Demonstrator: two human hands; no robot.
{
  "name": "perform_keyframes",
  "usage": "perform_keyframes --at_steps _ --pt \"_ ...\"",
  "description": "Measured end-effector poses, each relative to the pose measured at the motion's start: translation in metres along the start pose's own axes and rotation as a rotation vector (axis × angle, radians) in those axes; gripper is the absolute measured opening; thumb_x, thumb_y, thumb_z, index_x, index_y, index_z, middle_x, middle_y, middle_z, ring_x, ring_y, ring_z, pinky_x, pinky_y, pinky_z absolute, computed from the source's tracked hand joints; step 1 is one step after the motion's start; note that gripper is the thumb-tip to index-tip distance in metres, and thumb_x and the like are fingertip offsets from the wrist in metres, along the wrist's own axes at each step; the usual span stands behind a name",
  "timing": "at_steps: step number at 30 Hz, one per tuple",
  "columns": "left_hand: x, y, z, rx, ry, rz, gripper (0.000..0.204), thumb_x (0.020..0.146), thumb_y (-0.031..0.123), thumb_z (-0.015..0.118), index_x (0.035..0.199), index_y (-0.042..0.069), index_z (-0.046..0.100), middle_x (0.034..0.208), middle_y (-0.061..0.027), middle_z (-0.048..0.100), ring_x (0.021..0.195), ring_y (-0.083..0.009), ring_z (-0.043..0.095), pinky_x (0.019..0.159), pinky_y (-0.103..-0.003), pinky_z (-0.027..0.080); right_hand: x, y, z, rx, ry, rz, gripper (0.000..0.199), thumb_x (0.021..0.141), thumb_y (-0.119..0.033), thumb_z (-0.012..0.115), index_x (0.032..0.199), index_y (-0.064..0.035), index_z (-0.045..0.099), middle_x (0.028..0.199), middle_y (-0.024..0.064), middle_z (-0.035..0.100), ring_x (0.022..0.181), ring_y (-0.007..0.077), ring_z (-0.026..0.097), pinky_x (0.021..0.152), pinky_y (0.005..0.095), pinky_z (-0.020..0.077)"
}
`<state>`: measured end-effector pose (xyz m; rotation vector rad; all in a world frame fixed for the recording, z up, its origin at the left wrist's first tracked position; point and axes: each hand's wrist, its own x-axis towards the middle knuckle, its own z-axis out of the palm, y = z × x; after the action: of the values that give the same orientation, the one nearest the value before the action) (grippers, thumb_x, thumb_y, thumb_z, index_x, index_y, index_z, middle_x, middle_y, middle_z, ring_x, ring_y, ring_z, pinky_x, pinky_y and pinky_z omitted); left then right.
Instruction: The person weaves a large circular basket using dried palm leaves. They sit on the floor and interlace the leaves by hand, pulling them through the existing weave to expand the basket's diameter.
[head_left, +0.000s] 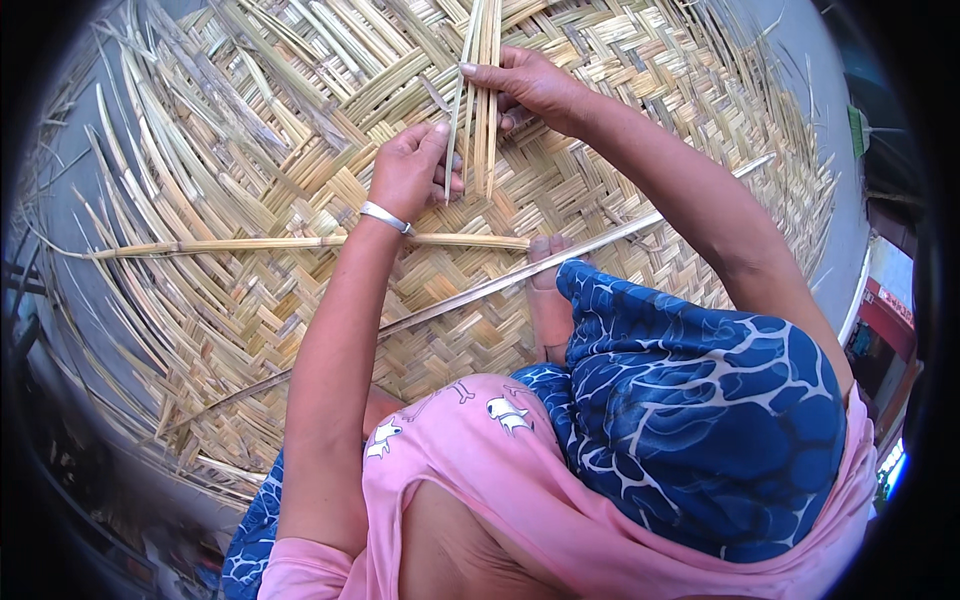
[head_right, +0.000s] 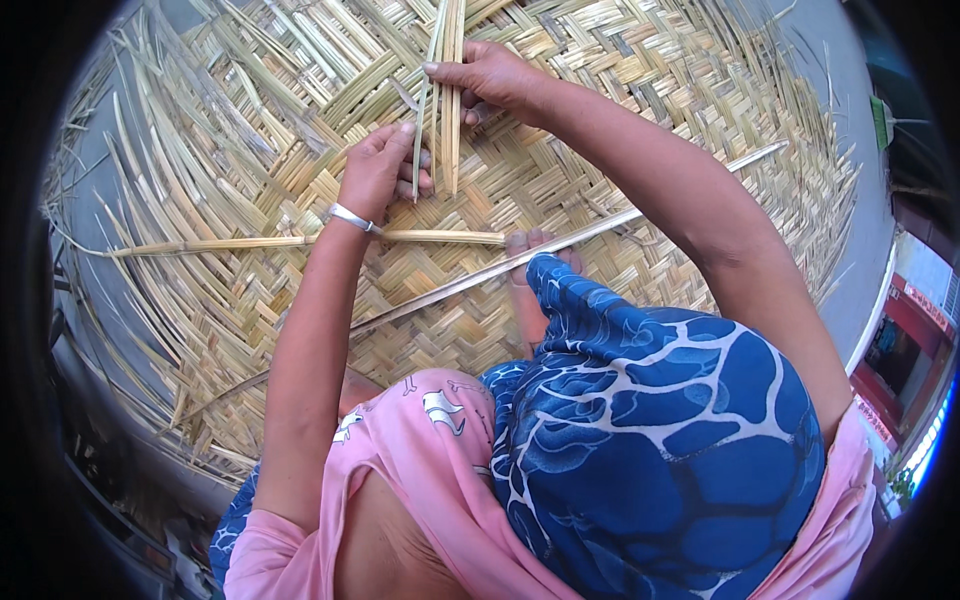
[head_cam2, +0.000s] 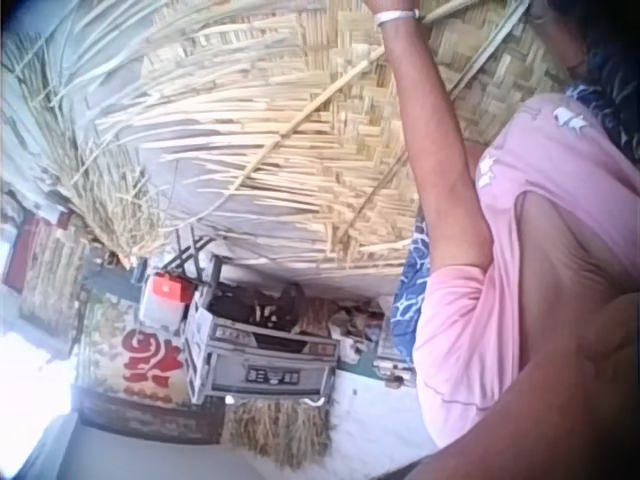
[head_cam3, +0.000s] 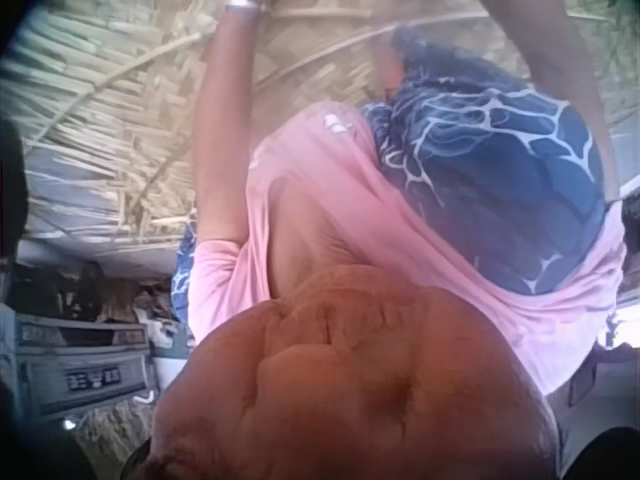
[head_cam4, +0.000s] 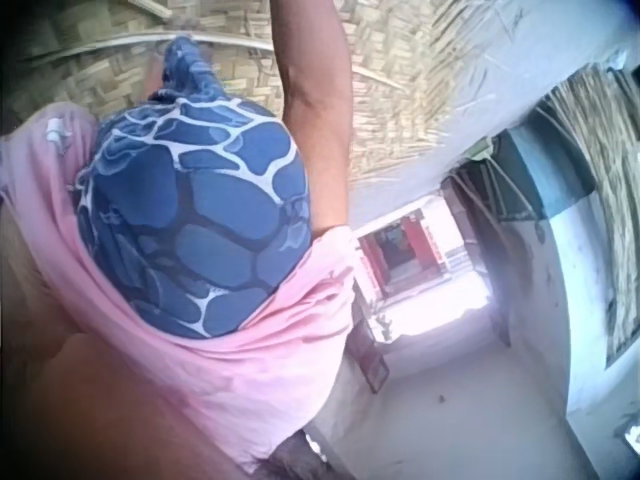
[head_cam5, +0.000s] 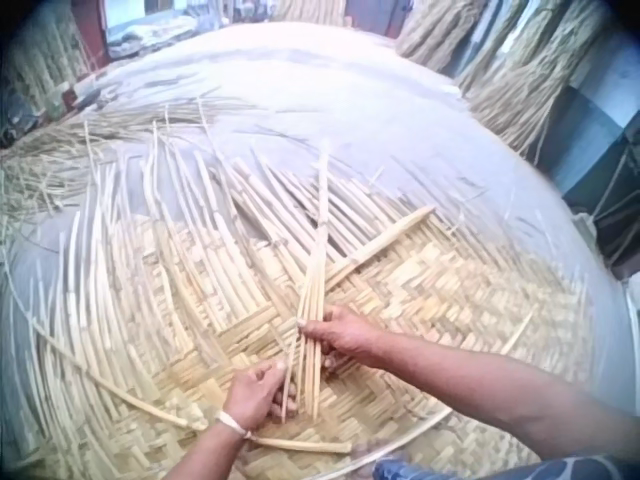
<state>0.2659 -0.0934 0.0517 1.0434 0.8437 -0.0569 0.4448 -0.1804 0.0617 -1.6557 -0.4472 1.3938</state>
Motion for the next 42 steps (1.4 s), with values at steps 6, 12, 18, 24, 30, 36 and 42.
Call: perform_keyframes --at_steps 6,12,18,24,30,36,42 --pt "0.005 -0.009 0.011 0.260 0.003 0.244 0.029 0.090 0.027 0.057 0.087 -0.002 0.063 0.070 -0.0010 0.057 0.060 -0.0070 0.052 0.054 -0.022 0.044 -0.010 -0.009 -0.005 0.023 -0.007 -0.009 0.030 0.085 -0.038 0.062 0.092 -0.0089 0.059 0.071 -0.0006 0.061 0.059 0.0056 0.058 0.047 0.0174 0.0456" --pt "0.013 0.001 0.025 -0.053 -0.144 0.058 0.022 0.091 0.024 0.054 0.094 0.002 0.056 0.083 -0.0039 0.060 0.066 -0.0103 0.057 0.059 -0.024 0.050 -0.019 -0.009 -0.020 0.112 0.032 -0.062 0.028 0.085 -0.037 0.061 0.091 -0.0095 0.057 0.072 -0.0014 0.060 0.059 0.0052 0.057 0.047 0.0181 0.0448" --pt "0.009 0.013 0.044 -0.022 -0.158 -0.028 0.024 0.093 0.024 0.050 0.102 0.002 0.054 0.086 -0.0063 0.061 0.067 -0.0127 0.060 0.058 -0.025 0.052 -0.031 -0.006 -0.032 0.116 0.055 -0.067 0.028 0.085 -0.037 0.062 0.089 -0.0092 0.058 0.074 -0.0009 0.060 0.061 0.0070 0.057 0.049 0.0206 0.0439" --pt "0.009 0.006 0.053 0.822 0.073 0.468 0.022 0.091 0.019 0.047 0.101 0.002 0.056 0.078 -0.0129 0.064 0.065 -0.0251 0.064 0.057 -0.034 0.051 -0.035 0.008 -0.039 0.199 0.113 -0.009 0.023 0.085 -0.032 0.063 0.087 -0.0092 0.057 0.071 -0.0009 0.059 0.057 0.0065 0.053 0.048 0.0201 0.0432" --pt "-0.010 0.011 0.070 1.573 0.278 0.675 0.024 0.081 0.011 0.049 0.104 0.006 0.053 0.071 -0.0112 0.061 0.060 -0.0287 0.063 0.051 -0.040 0.050 -0.039 0.013 -0.036 0.274 0.146 -0.037 0.019 0.086 -0.027 0.062 0.087 -0.0088 0.057 0.070 0.0001 0.061 0.054 0.0075 0.055 0.046 0.0200 0.0435" --pt "-0.023 0.014 0.080 1.262 0.244 0.457 0.024 0.089 0.023 0.044 0.102 0.006 0.056 0.080 -0.0165 0.063 0.072 -0.0341 0.062 0.065 -0.045 0.049 -0.042 0.009 -0.031 0.197 0.150 -0.073 0.019 0.085 -0.024 0.063 0.089 -0.0076 0.056 0.070 0.0012 0.060 0.056 0.0092 0.057 0.048 0.0222 0.0448" --pt "-0.007 -0.009 0.047 0.506 0.142 0.322 0.028 0.088 0.029 0.055 0.087 0.002 0.062 0.075 -0.0113 0.062 0.074 -0.0233 0.062 0.064 -0.035 0.047 -0.040 -0.004 -0.024 0.175 0.113 -0.180 0.021 0.085 -0.028 0.063 0.093 -0.0096 0.057 0.075 -0.0005 0.060 0.064 0.0090 0.058 0.057 0.0237 0.0493"
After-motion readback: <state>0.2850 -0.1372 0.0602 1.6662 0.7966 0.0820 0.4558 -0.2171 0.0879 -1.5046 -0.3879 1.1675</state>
